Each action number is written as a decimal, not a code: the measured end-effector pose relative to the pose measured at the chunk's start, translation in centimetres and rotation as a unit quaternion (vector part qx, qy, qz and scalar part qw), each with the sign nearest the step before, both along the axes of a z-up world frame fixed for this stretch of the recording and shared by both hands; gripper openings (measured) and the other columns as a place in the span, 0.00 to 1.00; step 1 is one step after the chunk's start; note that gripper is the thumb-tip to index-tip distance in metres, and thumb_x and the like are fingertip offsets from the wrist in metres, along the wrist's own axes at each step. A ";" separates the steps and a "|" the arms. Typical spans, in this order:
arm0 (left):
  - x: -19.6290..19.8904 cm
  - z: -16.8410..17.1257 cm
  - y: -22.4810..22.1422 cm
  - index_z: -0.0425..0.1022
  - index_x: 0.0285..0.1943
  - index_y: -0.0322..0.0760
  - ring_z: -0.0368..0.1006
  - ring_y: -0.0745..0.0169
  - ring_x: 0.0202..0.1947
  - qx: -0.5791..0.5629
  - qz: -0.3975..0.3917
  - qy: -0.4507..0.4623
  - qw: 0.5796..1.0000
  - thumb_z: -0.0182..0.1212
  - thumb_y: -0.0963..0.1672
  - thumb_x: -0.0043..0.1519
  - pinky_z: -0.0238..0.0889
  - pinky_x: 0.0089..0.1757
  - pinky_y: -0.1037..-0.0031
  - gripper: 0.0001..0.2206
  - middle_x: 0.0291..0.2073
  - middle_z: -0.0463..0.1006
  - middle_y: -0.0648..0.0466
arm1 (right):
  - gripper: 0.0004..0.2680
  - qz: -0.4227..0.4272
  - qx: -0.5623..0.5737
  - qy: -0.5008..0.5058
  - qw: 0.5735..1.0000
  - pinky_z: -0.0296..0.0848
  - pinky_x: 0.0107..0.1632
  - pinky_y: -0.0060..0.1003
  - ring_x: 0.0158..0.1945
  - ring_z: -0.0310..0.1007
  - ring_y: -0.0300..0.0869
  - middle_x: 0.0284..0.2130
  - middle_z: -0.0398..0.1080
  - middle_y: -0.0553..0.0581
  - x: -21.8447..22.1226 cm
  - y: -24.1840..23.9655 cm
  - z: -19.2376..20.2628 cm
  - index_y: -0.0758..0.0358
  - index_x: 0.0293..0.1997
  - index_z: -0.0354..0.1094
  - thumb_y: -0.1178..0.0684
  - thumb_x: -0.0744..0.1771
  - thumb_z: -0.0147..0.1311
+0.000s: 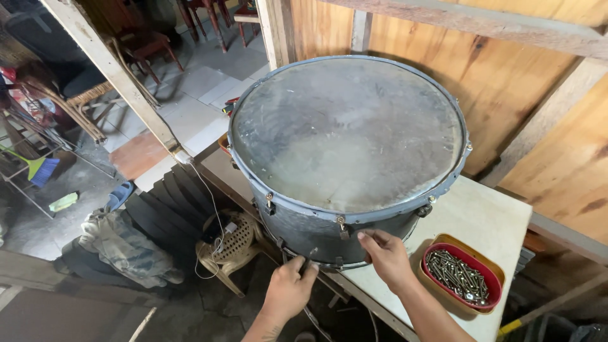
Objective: Repairing a drum by adjusting the tension rods on the rim using a tool
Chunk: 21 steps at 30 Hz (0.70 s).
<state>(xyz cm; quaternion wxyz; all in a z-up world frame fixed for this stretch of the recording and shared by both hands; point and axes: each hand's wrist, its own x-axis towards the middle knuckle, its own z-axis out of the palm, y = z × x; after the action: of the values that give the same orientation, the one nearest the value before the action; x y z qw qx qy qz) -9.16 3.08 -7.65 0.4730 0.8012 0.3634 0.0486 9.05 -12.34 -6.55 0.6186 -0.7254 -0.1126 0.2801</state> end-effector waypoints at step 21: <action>3.9 4.2 -1.2 0.78 0.36 0.43 0.76 0.71 0.22 -0.117 0.009 -0.148 0.982 0.62 0.47 0.62 0.68 0.32 0.74 0.06 0.21 0.82 0.57 | 0.29 -0.072 -0.057 0.157 0.983 0.61 0.28 0.40 0.22 0.62 0.49 0.22 0.69 0.64 -1.2 3.3 7.7 0.77 0.35 0.76 0.29 0.68 0.44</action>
<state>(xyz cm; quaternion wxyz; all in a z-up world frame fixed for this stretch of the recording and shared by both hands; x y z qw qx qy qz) -5.23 1.92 -3.48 0.6119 0.7208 0.2994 0.1280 7.81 -9.07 1.18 0.6047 -0.7129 0.0543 0.3510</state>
